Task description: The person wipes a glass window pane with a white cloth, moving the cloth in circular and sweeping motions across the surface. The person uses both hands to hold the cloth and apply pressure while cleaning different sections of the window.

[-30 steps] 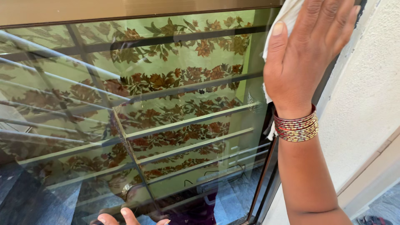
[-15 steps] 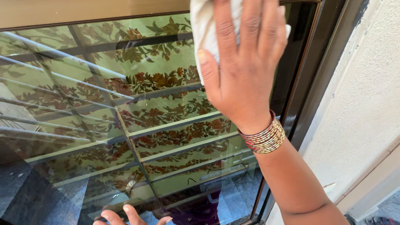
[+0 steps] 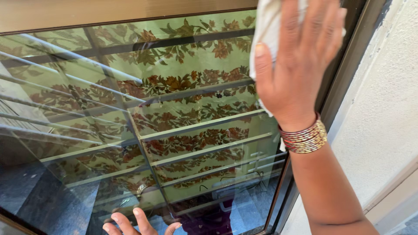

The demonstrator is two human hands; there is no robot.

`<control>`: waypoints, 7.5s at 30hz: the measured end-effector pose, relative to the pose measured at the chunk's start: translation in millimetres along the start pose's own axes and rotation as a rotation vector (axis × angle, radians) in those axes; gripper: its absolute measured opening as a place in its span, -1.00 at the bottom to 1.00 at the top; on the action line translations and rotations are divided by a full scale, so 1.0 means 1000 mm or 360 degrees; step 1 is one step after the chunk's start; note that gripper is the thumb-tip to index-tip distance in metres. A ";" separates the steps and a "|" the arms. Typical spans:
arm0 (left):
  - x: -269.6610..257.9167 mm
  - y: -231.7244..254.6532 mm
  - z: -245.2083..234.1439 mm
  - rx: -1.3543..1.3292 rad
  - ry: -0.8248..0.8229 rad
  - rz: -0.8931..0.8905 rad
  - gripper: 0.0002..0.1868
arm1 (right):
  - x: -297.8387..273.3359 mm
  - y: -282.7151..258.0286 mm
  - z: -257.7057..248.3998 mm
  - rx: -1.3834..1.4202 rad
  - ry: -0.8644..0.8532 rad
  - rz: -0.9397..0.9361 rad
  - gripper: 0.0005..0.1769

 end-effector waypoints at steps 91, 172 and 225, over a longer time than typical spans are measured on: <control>0.008 0.019 -0.014 -0.0367 0.0159 -0.0351 0.31 | 0.020 -0.265 -0.017 0.0510 -0.0094 -0.0550 -0.35; 0.096 -0.067 -0.161 -0.1458 0.0530 -0.0385 -0.15 | -0.155 -0.368 -0.011 0.0761 -0.0021 -0.1345 -0.36; 0.037 -0.110 -0.013 -0.0178 0.0476 -0.0774 -0.23 | -0.264 -0.074 0.040 0.0953 -0.0101 0.0045 -0.48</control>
Point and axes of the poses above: each hand's wrist, its own x-axis towards the middle knuckle, its own z-axis out of the palm, y = z × x, the point moved 4 cm from there along x, towards the middle knuckle, and after that the axes turned 5 degrees about x, right-handed, at the moved point
